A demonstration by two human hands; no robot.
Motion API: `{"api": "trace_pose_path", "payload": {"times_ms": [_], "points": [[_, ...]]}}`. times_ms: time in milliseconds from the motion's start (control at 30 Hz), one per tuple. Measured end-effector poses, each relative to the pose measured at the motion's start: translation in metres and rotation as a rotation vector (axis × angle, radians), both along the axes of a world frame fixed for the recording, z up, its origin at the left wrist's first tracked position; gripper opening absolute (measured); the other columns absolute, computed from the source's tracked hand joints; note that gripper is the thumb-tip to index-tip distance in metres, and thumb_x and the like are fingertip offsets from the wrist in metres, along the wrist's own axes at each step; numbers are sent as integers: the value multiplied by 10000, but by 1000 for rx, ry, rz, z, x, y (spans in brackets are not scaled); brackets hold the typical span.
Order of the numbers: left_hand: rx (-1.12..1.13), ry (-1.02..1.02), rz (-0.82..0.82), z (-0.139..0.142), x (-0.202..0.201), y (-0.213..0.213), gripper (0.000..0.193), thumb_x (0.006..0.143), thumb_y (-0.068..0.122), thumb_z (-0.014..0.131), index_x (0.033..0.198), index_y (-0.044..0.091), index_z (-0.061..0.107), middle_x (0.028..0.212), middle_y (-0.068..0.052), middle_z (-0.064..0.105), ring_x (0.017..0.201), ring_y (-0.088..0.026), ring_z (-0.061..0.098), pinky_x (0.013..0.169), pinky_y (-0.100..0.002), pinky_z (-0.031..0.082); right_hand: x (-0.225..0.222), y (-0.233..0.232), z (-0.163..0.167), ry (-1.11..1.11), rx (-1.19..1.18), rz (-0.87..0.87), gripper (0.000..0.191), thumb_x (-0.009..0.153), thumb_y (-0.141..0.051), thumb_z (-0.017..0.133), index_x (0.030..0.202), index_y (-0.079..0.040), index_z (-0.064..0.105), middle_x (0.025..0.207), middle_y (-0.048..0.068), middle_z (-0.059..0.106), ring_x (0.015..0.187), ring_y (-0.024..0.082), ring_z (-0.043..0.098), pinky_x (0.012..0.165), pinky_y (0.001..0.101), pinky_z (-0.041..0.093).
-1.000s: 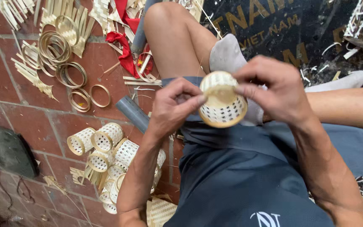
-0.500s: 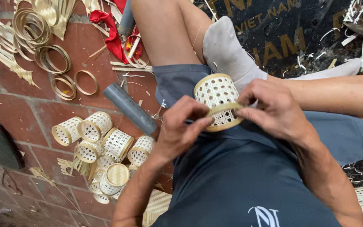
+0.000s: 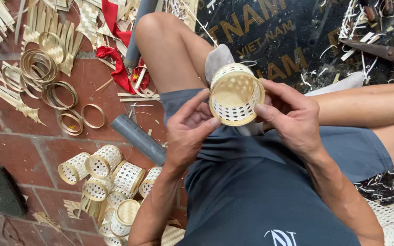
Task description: The person sits on the floor weaving small bamboo baskets. They bend and fit thin bamboo strips around a woven basket body, trim a strip with shears, thread and press strips into the weave, and fit a rim ring around the basket opening, working on their lap.
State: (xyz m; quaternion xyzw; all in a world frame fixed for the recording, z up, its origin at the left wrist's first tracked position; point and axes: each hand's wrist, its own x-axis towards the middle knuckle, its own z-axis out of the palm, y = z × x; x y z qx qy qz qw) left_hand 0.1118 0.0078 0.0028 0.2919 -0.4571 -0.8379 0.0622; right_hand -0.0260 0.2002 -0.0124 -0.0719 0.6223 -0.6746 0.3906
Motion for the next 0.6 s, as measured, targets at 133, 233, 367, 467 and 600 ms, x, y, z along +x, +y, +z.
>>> {"api": "trace_pose_path", "payload": {"times_ms": [133, 233, 367, 467, 600], "points": [[-111, -146, -87, 8, -4, 3, 511, 922, -34, 751, 1398, -44, 565, 960, -42, 676, 895, -113, 670, 796, -262, 571, -8, 0, 2, 162, 22, 5, 355, 971, 18, 714, 1321, 52, 667, 1014, 29, 647, 836, 86, 638, 680, 207, 552], [-491, -273, -181, 13, -4, -4, 420, 899, 42, 799, 1294, -10, 665, 866, -21, 655, 749, -85, 616, 665, -242, 536, -18, 1, 4, 552, 89, 112, 284, 965, 35, 732, 1247, 56, 700, 1012, 87, 676, 855, 138, 657, 704, 250, 530], [-1253, -7, -312, 15, -9, -18, 437, 950, 113, 798, 1352, 27, 649, 867, -75, 595, 773, -139, 582, 728, -288, 494, -28, -7, 1, 827, 74, 336, 260, 911, 41, 758, 1168, 44, 722, 932, 145, 688, 811, 199, 669, 692, 306, 515], [-1117, -156, -317, 17, -13, -18, 349, 982, 88, 784, 1320, 58, 702, 786, -86, 569, 679, -163, 568, 658, -307, 484, -26, -10, 3, 650, 74, 259, 216, 1013, 53, 674, 1229, 57, 686, 959, 115, 711, 816, 161, 694, 722, 267, 550], [-988, -125, -155, 23, -12, -1, 380, 978, 70, 683, 1350, 33, 618, 964, -100, 689, 694, -145, 644, 647, -295, 534, -19, -2, 13, 435, 137, 248, 272, 964, 20, 654, 1233, 57, 668, 916, 97, 705, 737, 148, 670, 657, 260, 539]]}}
